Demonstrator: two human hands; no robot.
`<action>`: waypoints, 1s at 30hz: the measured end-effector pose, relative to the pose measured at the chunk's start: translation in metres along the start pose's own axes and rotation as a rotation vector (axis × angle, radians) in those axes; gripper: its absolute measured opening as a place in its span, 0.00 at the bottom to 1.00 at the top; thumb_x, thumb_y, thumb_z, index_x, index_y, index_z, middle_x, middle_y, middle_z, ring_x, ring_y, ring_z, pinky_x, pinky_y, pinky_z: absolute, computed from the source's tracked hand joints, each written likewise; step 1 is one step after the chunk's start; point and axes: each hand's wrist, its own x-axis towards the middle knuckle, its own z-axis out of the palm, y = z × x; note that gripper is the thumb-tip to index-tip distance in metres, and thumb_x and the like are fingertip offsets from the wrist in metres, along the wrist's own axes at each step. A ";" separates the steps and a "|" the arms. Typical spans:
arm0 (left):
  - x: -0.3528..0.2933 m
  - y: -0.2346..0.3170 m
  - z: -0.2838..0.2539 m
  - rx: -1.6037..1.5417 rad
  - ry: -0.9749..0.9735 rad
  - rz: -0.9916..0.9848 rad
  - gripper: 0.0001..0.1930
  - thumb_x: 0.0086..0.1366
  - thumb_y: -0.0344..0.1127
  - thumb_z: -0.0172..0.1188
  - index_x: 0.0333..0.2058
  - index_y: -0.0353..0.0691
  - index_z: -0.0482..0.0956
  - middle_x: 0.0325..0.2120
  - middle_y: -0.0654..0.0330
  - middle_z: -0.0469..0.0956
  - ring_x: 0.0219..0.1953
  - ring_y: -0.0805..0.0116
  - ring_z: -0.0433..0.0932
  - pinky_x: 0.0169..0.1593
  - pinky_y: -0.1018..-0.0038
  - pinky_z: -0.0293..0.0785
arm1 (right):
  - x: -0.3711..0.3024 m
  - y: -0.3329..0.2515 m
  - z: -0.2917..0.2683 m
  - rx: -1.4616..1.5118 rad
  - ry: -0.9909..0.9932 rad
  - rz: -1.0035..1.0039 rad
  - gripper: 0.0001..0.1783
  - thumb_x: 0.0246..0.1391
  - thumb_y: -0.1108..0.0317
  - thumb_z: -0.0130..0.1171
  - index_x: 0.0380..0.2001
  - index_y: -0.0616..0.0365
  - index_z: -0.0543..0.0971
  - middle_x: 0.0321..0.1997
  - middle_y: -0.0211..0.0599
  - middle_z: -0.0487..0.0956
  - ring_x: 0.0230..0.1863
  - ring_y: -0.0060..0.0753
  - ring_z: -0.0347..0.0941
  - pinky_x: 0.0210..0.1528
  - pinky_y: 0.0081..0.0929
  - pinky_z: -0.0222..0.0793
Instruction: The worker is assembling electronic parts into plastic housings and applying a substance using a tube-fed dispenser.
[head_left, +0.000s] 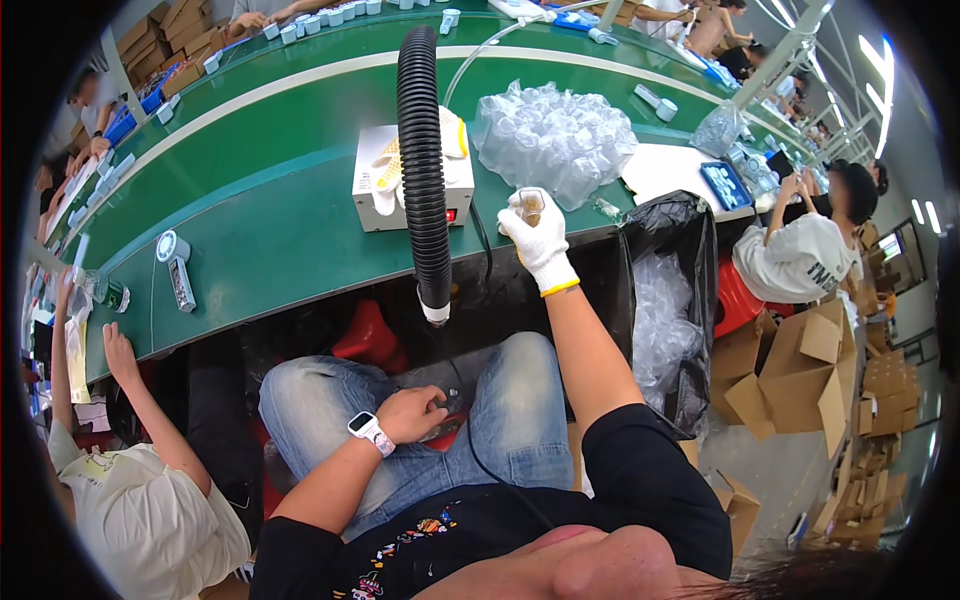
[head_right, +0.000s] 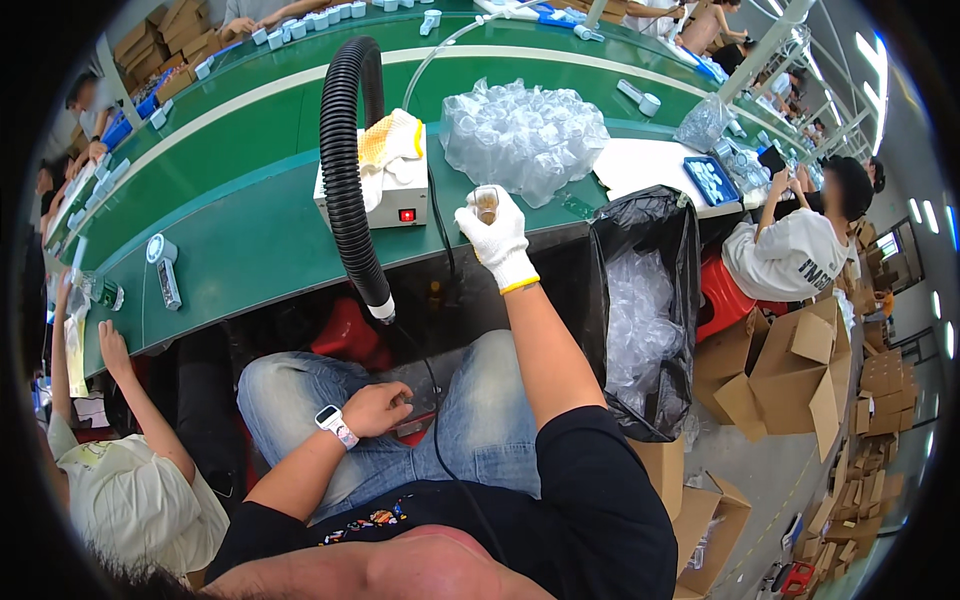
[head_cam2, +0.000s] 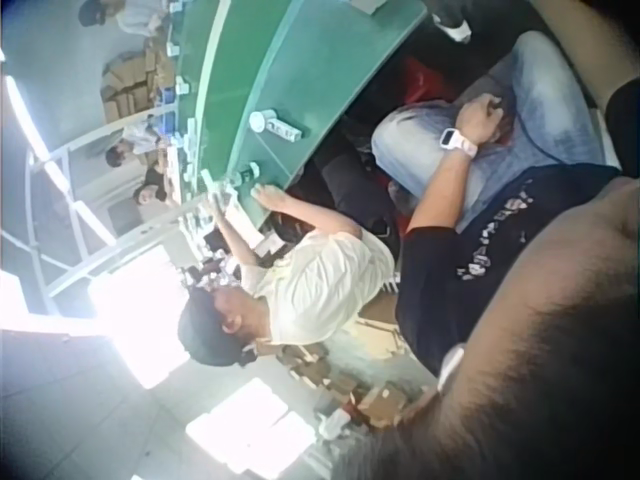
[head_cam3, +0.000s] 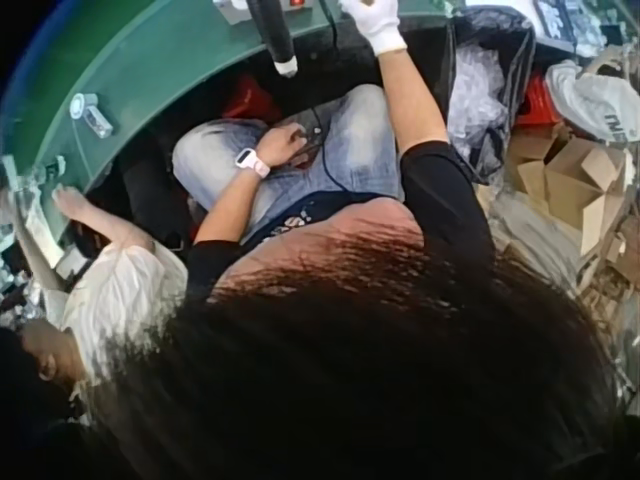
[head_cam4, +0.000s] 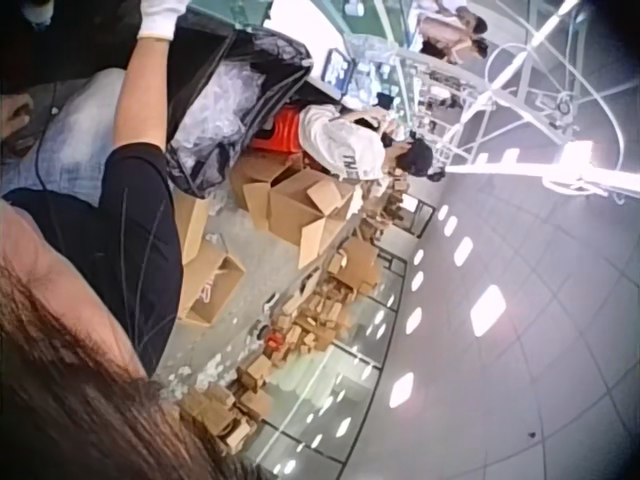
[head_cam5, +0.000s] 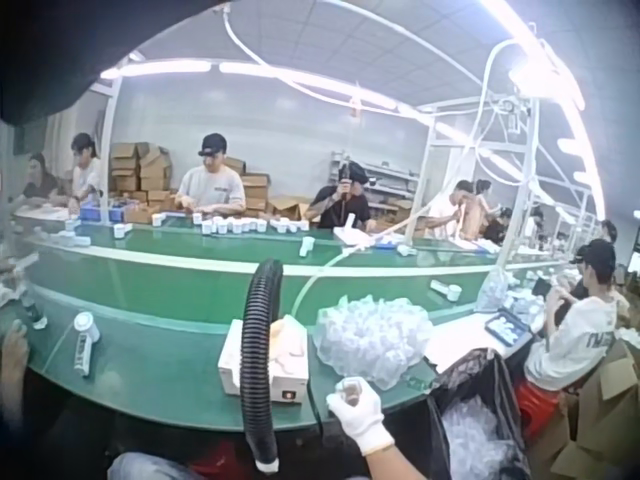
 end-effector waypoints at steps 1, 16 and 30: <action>0.000 0.000 0.000 -0.001 0.001 0.000 0.17 0.66 0.42 0.64 0.48 0.37 0.81 0.33 0.53 0.85 0.39 0.51 0.85 0.44 0.60 0.80 | 0.000 -0.001 0.000 0.004 0.001 0.005 0.12 0.50 0.74 0.71 0.37 0.59 0.78 0.30 0.25 0.77 0.30 0.15 0.71 0.36 0.19 0.71; -0.001 -0.002 -0.001 0.031 -0.029 -0.020 0.18 0.66 0.43 0.64 0.49 0.37 0.80 0.33 0.53 0.85 0.40 0.50 0.85 0.45 0.59 0.79 | -0.002 -0.004 -0.001 0.070 -0.020 0.006 0.12 0.51 0.76 0.70 0.37 0.58 0.77 0.29 0.26 0.76 0.29 0.17 0.72 0.35 0.20 0.73; -0.003 -0.002 0.000 0.028 -0.016 -0.013 0.18 0.66 0.43 0.63 0.49 0.37 0.80 0.33 0.53 0.85 0.40 0.50 0.84 0.45 0.59 0.79 | -0.001 -0.006 0.000 0.107 -0.037 0.012 0.13 0.53 0.81 0.66 0.39 0.58 0.75 0.32 0.31 0.76 0.29 0.25 0.76 0.35 0.25 0.75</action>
